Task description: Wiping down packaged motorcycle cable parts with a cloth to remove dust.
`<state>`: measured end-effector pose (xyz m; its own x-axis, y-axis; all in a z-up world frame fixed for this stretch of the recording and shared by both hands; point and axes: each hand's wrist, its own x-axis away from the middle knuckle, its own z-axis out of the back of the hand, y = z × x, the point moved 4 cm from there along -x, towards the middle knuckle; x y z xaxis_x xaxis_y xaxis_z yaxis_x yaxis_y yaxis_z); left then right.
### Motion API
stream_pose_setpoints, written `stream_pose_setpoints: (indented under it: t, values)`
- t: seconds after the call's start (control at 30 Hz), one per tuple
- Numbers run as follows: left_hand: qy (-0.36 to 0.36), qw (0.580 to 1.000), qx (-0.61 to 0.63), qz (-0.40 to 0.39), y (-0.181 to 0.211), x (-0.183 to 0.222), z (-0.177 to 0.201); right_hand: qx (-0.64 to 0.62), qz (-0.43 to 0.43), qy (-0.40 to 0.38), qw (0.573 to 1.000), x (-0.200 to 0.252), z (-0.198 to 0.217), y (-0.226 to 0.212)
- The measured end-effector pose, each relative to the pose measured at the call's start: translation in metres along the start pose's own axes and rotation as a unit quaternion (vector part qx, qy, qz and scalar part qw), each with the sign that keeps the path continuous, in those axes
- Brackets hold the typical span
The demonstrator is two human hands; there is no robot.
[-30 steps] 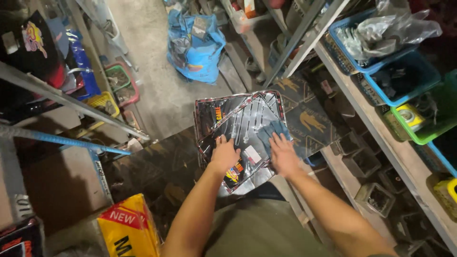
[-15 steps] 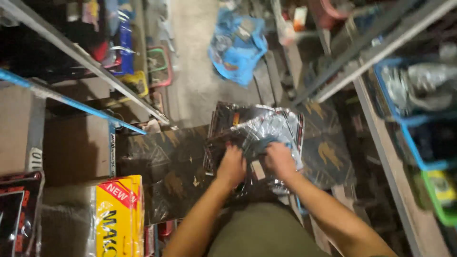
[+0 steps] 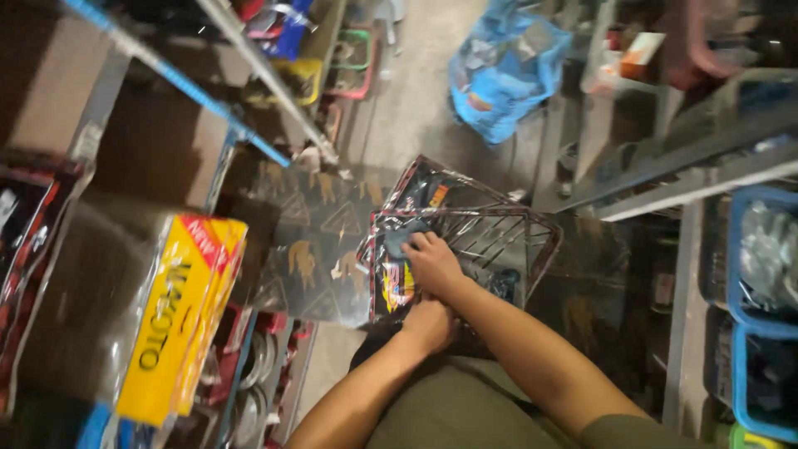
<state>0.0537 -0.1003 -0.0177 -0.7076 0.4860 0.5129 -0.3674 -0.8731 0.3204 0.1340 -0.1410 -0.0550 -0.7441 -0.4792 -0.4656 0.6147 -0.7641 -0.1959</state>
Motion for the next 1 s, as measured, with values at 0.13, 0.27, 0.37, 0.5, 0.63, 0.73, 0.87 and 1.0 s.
stream_pose_setpoints:
  t: [0.13, 0.27, 0.37, 0.5, 0.63, 0.73, 0.87, 1.0]
  values:
    - [-0.012, 1.000, 0.003, 0.024, 0.007, 0.010, -0.012, -0.052, 0.092, -0.076, 0.991, -0.001, -0.020, -0.007]
    - [-0.012, 0.999, 0.014, 0.030, 0.006, 0.013, -0.020, -0.004, 0.064, -0.116, 0.991, 0.001, -0.021, 0.011]
    - [-0.001, 1.000, -0.017, -0.008, 0.015, 0.031, 0.020, 0.060, -0.015, -0.104, 0.993, 0.006, -0.017, 0.051]
    - [-0.013, 1.000, 0.008, -0.027, 0.021, 0.044, 0.041, 0.139, -0.101, -0.066, 0.983, 0.042, 0.028, 0.088]
    - [-0.011, 0.998, -0.024, -0.053, 0.020, 0.042, 0.043, 0.204, -0.201, -0.059, 0.956, 0.090, 0.051, 0.088]
    - [0.008, 0.996, -0.022, -0.092, 0.000, 0.033, 0.025, 0.243, -0.251, -0.058, 0.935, 0.097, 0.054, 0.075]
    - [0.176, 0.959, 0.098, -0.201, -0.036, 0.033, 0.030, 0.244, -0.280, -0.051, 0.927, 0.055, 0.033, 0.065]
    - [0.204, 0.929, 0.277, -0.134, -0.095, 0.039, 0.031, 0.213, -0.222, -0.034, 0.951, 0.005, 0.004, 0.026]
